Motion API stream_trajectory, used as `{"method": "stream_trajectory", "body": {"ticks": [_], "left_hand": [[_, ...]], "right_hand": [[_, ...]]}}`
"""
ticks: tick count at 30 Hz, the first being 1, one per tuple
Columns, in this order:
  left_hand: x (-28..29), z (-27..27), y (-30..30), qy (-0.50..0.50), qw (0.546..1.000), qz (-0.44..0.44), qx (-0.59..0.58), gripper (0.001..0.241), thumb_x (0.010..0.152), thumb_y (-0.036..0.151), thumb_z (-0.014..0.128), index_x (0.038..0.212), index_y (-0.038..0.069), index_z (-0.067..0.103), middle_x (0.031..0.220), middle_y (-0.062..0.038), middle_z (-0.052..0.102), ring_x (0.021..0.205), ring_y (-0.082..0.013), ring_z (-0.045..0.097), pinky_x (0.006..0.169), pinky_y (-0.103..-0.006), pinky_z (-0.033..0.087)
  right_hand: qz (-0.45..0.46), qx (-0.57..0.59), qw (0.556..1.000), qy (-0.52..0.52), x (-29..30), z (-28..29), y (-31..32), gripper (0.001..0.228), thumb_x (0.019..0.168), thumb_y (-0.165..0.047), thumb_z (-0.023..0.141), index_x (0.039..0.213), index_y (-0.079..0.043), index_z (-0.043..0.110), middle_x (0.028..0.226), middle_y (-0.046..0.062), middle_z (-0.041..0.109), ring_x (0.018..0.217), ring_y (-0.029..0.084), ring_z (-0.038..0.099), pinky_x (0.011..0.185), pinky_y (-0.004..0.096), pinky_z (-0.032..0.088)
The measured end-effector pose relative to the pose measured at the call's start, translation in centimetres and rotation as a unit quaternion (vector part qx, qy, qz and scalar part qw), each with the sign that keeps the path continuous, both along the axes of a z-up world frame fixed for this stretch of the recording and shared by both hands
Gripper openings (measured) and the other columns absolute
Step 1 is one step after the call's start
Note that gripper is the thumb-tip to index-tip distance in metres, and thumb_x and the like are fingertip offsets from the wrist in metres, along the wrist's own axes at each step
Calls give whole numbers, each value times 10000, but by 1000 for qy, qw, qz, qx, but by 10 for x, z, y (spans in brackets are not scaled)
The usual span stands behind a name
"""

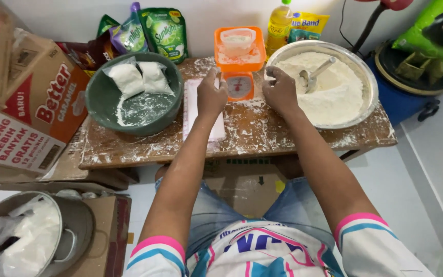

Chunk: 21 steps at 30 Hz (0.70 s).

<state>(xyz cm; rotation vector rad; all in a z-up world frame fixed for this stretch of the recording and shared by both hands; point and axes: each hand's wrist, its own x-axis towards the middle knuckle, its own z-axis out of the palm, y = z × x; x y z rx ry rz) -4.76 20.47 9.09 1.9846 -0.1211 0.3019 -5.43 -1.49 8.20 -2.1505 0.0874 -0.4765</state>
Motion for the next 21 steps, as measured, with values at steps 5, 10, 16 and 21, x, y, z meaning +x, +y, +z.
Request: {"method": "stream_trajectory", "body": {"ticks": [5,10,16,21], "left_hand": [[1,0,-3,-10,1000,-3,8,419,938,159,556,1337,64,649,1299,-211,679,1287,-369,610,1115,-464,488],[3,-5,1,-7,1000,1,15,438,949,171,556,1367,67,634,1295,-201,683,1281,-354,622,1103,-443,507],[-2,5,6,-13,1000,-1,18,442,945,174,547,1355,37,639,1288,-230,681,1275,-377,619,1098,-459,505],[-3,9,0,-6,1000,4,-7,445,958,137,523,1378,26,620,1294,-230,673,1268,-375,628,1075,-450,529]], "right_hand": [[-1,5,1000,2,-5,7,1,451,875,-125,645,1320,-59,679,1263,228,696,1063,376,721,874,434,608],[1,3,1000,-3,-1,3,5,441,865,-132,656,1302,-77,687,1261,214,700,1053,371,724,871,430,607],[8,9,1000,-16,-1,14,19,422,860,-142,661,1272,-62,695,1252,223,703,1050,380,724,877,438,607],[3,-2,1000,-10,1,16,15,437,860,-187,666,1291,-122,700,1238,162,724,1038,343,736,875,432,601]]}}
